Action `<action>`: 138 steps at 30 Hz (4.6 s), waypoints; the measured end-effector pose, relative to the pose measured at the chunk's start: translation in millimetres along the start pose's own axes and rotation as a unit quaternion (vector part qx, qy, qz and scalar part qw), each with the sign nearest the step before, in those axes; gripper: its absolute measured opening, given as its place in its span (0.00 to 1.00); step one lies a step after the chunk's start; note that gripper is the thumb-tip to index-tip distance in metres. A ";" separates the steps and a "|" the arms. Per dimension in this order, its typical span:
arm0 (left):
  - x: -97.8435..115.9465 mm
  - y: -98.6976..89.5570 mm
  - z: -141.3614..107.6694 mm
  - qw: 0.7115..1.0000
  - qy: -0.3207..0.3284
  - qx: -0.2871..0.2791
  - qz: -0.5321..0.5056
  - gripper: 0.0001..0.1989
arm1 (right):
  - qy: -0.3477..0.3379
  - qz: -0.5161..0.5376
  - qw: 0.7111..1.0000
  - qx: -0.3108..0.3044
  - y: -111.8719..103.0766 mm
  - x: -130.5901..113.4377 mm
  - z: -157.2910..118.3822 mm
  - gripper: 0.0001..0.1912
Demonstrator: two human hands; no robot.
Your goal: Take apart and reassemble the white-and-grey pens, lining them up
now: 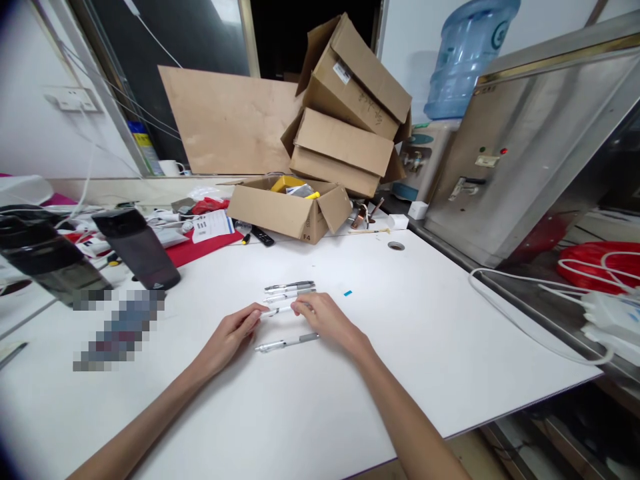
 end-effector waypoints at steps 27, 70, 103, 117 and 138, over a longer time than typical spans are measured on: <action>-17.8 7.2 8.9 0.978 -0.086 -0.087 -0.170 0.27 | -0.145 -0.132 0.980 0.032 3.4 -15.1 -1.6 0.16; 12.7 3.6 1.6 0.992 0.016 -0.049 -0.112 0.23 | 0.003 0.176 0.984 0.036 2.3 -13.2 -3.4 0.11; 11.0 5.6 3.3 0.984 -0.024 -0.068 -0.161 0.23 | -0.021 0.170 0.984 0.057 -1.2 -10.9 -1.7 0.04; 6.3 5.2 3.1 0.966 -0.078 -0.053 -0.239 0.25 | -0.023 0.226 0.967 0.112 -0.3 1.2 3.7 0.08; 3.5 0.0 4.5 0.965 -0.094 -0.041 -0.242 0.25 | 0.052 0.244 0.943 0.221 -15.1 11.8 6.9 0.05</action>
Point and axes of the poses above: each hand's wrist, its own z-axis towards the middle knuckle, its own y-axis out of the palm, x = y × z, the point moved 2 cm from there along z, towards the middle knuckle, and after that the axes turned 1 degree about -y, right-handed, at the moved point
